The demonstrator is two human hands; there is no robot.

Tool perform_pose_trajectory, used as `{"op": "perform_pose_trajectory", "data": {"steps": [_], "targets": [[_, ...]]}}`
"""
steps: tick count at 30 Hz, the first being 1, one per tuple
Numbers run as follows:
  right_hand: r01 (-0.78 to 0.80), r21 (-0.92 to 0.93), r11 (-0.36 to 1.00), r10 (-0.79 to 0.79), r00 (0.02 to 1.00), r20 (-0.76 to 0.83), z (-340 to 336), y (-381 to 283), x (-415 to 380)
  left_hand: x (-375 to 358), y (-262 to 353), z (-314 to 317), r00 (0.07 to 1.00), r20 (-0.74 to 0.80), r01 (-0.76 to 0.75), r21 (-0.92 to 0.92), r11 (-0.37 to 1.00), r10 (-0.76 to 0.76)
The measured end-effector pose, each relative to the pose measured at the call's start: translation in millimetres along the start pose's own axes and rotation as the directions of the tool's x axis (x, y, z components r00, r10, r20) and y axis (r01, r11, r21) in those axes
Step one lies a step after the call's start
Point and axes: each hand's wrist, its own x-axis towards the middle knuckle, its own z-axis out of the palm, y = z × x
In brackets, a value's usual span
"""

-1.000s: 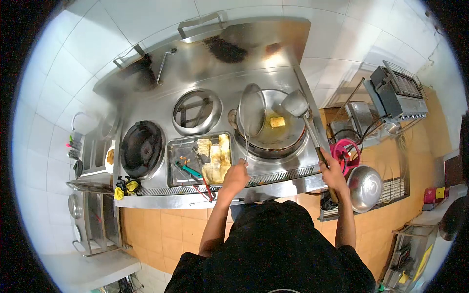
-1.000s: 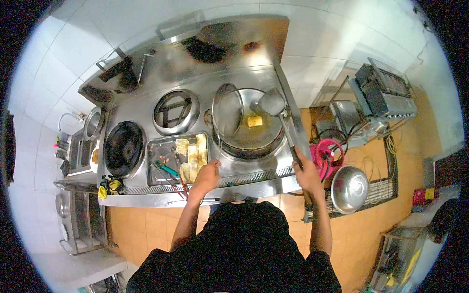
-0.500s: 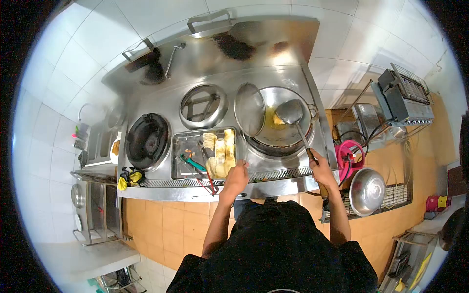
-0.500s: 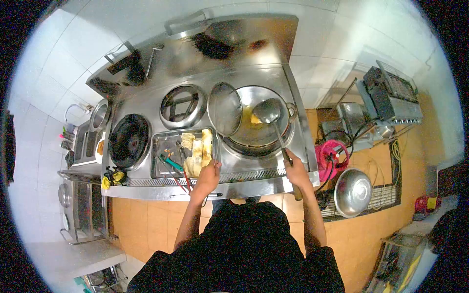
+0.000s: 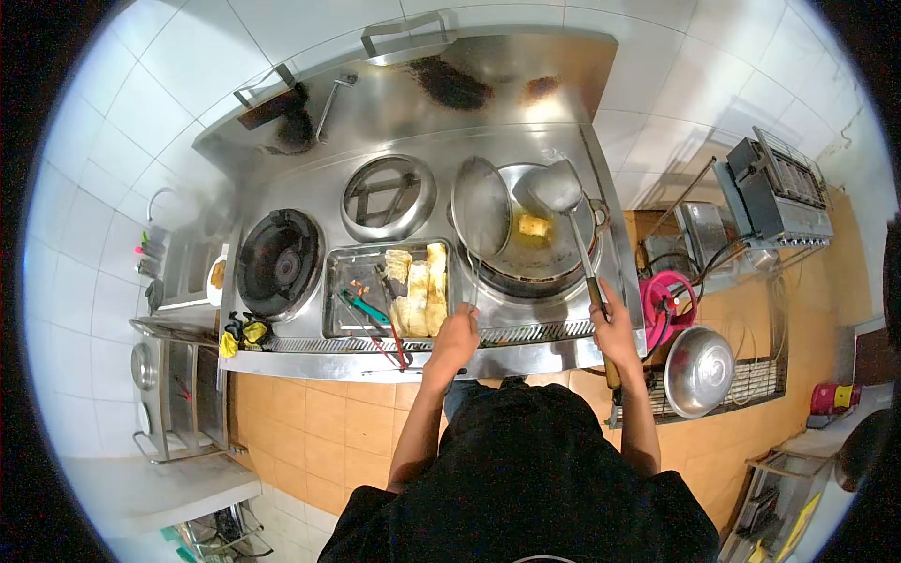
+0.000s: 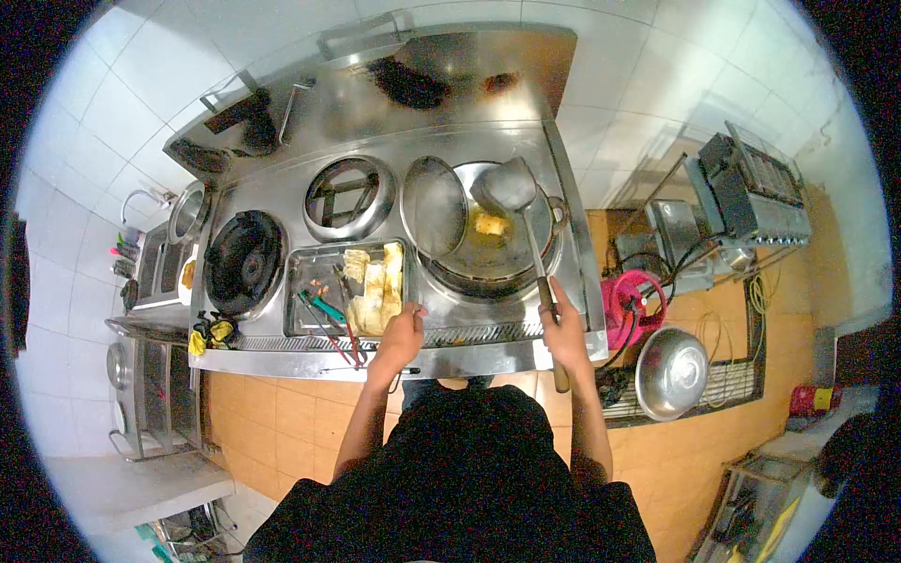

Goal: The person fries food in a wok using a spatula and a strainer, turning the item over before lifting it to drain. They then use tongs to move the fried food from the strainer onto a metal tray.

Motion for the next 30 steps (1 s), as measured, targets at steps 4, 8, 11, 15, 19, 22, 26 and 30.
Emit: {"op": "perform_pose_trajectory", "data": {"steps": [4,8,11,15,19,22,26,30], "targets": [[0.071,0.063,0.995,-0.068,0.997,-0.047,12,16,3,2,5,4,1.000,0.018,0.023,-0.016,1.000,-0.022],[-0.065,0.058,0.996,0.064,0.998,0.022,14,12,2,6,3,5,1.000,0.018,-0.008,-0.028,1.000,0.009],[0.059,0.101,0.993,-0.053,0.996,-0.065,20,9,0,8,6,7,1.000,0.025,0.008,-0.027,1.000,-0.007],[0.115,0.133,0.984,-0.109,0.993,-0.055,31,21,4,5,5,8,0.998,0.048,0.033,0.001,0.999,-0.033],[-0.061,0.272,0.961,0.062,0.998,0.005,41,19,0,4,2,4,1.000,-0.020,-0.012,-0.082,0.997,0.010],[-0.032,0.339,0.940,0.034,0.999,-0.002,48,23,1,5,5,-2,0.999,0.036,0.020,-0.078,0.997,-0.017],[0.048,0.339,0.939,-0.028,0.998,-0.064,54,6,-3,11,-7,5,0.999,0.016,-0.031,-0.059,0.998,0.032],[0.093,0.386,0.918,-0.059,0.993,-0.098,65,16,-1,13,-7,2,0.999,0.025,-0.038,-0.035,0.999,0.039]]}}
